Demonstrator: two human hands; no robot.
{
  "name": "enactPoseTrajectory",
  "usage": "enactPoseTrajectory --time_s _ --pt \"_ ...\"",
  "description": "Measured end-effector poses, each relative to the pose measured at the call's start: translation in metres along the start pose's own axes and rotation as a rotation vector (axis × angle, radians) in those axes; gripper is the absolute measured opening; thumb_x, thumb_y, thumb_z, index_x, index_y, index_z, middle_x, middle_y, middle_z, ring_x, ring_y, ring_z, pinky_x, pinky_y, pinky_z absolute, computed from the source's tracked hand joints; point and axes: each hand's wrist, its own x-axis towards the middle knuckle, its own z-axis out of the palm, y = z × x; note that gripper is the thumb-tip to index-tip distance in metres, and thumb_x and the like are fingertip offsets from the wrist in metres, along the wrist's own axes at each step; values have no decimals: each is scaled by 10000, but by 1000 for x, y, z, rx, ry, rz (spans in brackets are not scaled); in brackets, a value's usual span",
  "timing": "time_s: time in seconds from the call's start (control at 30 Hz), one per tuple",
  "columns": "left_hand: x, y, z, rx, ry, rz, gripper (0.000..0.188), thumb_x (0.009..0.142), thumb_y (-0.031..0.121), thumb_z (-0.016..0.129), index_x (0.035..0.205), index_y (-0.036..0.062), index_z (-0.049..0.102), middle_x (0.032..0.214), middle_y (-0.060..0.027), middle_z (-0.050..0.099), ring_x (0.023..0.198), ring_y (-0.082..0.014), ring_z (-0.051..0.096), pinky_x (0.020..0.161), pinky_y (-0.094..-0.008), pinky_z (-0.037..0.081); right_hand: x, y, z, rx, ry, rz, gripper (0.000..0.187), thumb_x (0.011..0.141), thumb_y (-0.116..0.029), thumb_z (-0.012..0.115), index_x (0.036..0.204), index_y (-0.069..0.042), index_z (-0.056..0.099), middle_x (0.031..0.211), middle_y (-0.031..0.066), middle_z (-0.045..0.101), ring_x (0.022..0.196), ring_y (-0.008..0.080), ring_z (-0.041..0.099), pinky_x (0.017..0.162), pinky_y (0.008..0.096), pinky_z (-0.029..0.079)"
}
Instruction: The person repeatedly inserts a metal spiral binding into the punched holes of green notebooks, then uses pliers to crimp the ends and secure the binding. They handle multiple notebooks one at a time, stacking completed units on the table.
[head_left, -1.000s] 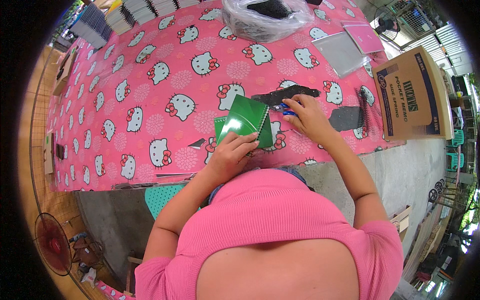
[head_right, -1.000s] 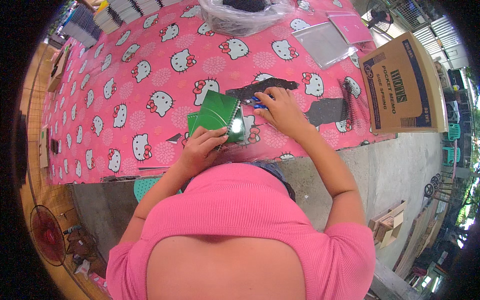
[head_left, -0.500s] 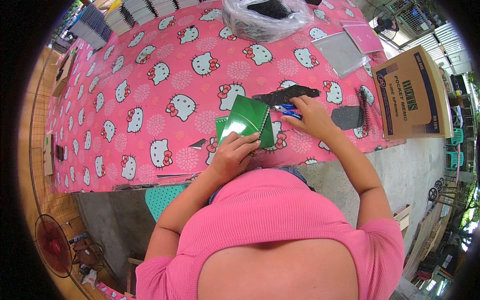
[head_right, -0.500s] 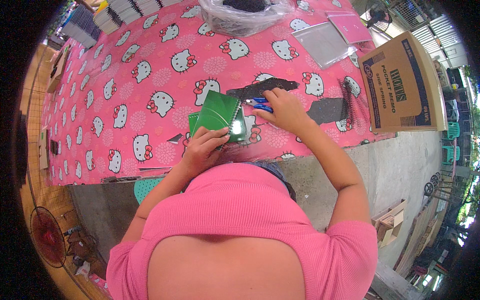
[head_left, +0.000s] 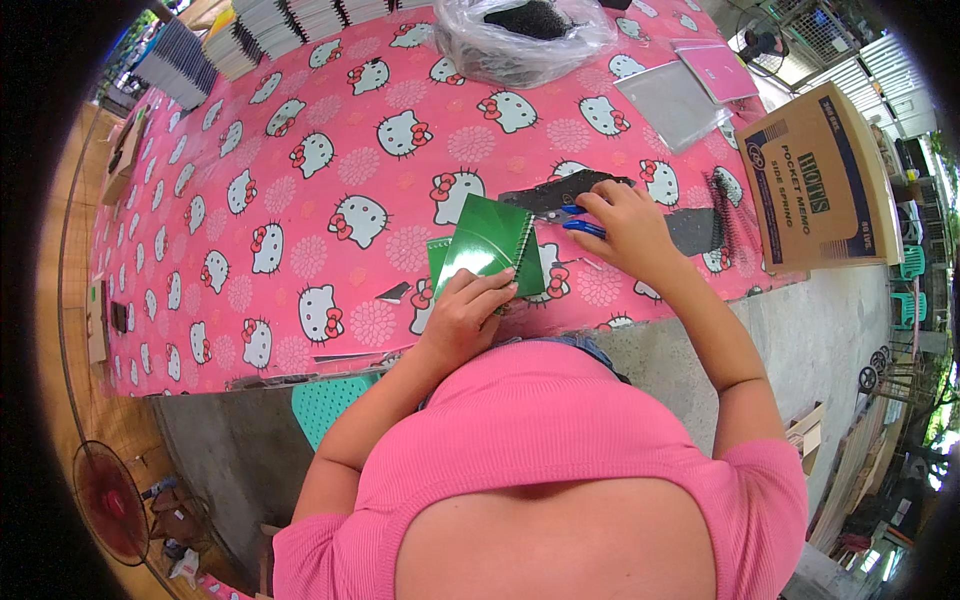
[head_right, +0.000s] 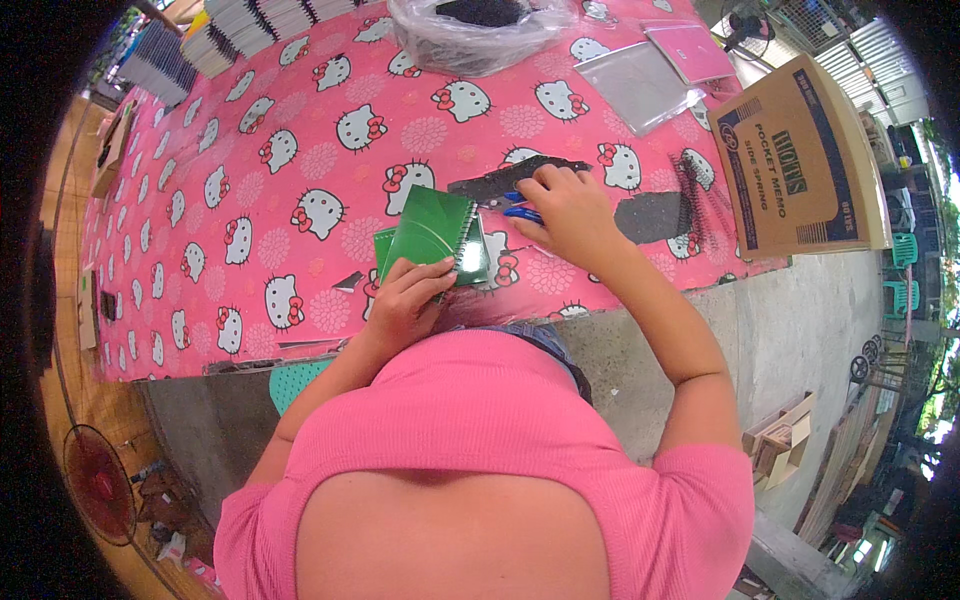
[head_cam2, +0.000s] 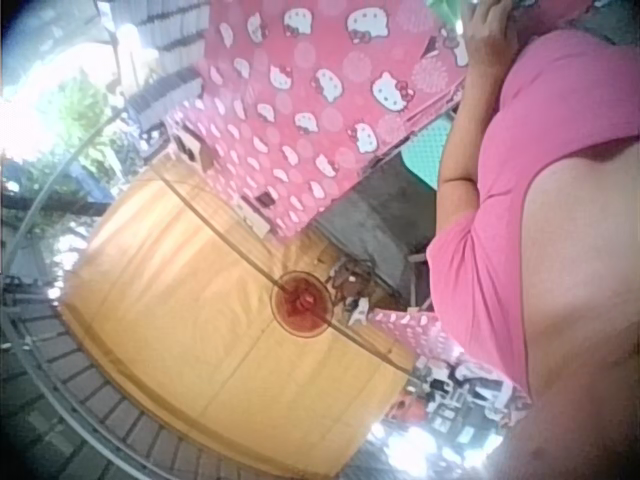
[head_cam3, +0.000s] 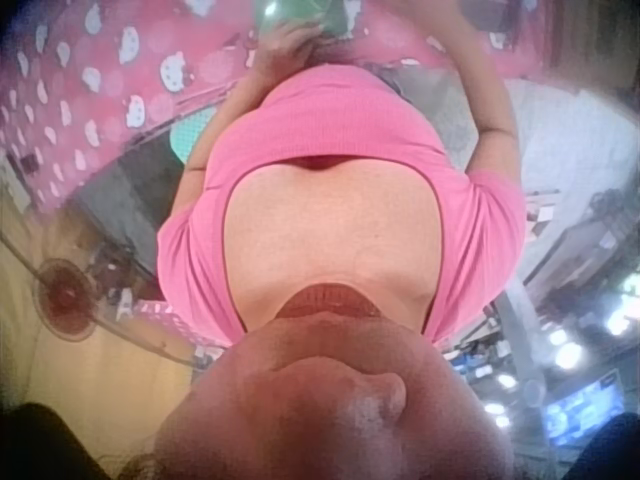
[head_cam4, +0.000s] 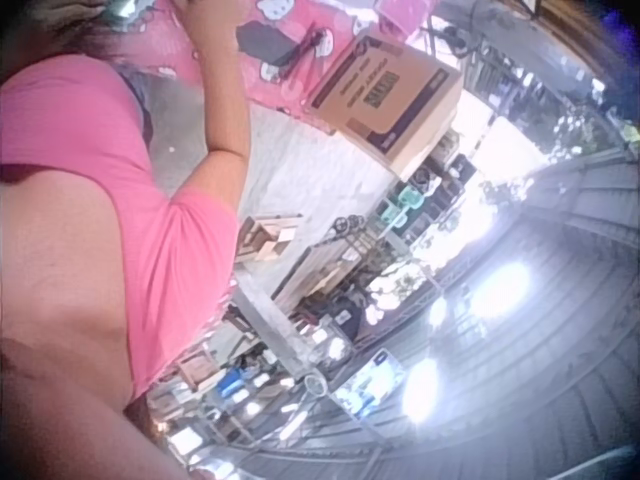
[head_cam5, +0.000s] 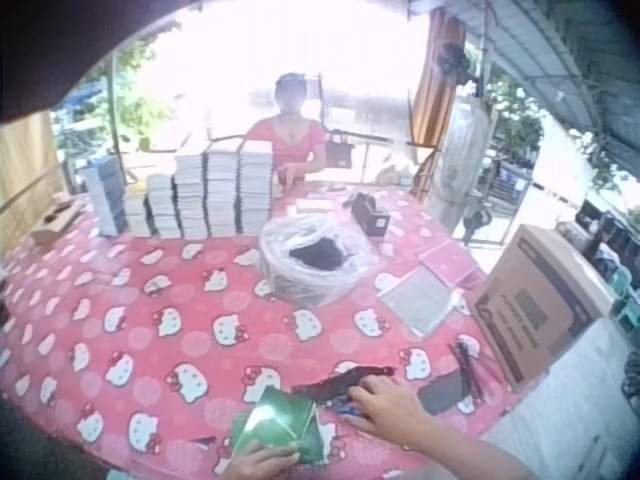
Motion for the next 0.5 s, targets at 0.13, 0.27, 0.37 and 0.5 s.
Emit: enactPoseTrajectory --time_s 0.13,0.27,0.37,0.5 --pt "2 1 0 -15 31 23 319 676 -55 656 986 21 660 1113 -96 665 787 -258 577 714 -341 484 2 -5 3 151 -119 157 359 758 -344 740 972 -76 639 897 86 595 772 281 612 654 392 480" --pt "2 2 1 -6 24 20 309 679 -52 657 980 18 659 1112 -102 665 780 -257 573 705 -342 480 2 -1 4 424 -340 405 359 737 -353 751 921 -63 648 828 91 590 791 295 609 671 391 479" --pt "2 2 1 9 17 25 313 675 -53 655 981 15 659 1108 -105 666 772 -258 569 702 -343 480 4 -3 -1 561 -268 399 355 739 -338 749 937 -62 647 860 92 593 818 293 606 695 399 473" --pt "1 2 0 19 -8 12 370 638 -61 682 997 26 665 1134 -104 664 802 -263 587 716 -336 492 5 -10 -11 155 -117 232 366 732 -307 761 994 -73 658 966 83 621 887 282 607 763 396 474"
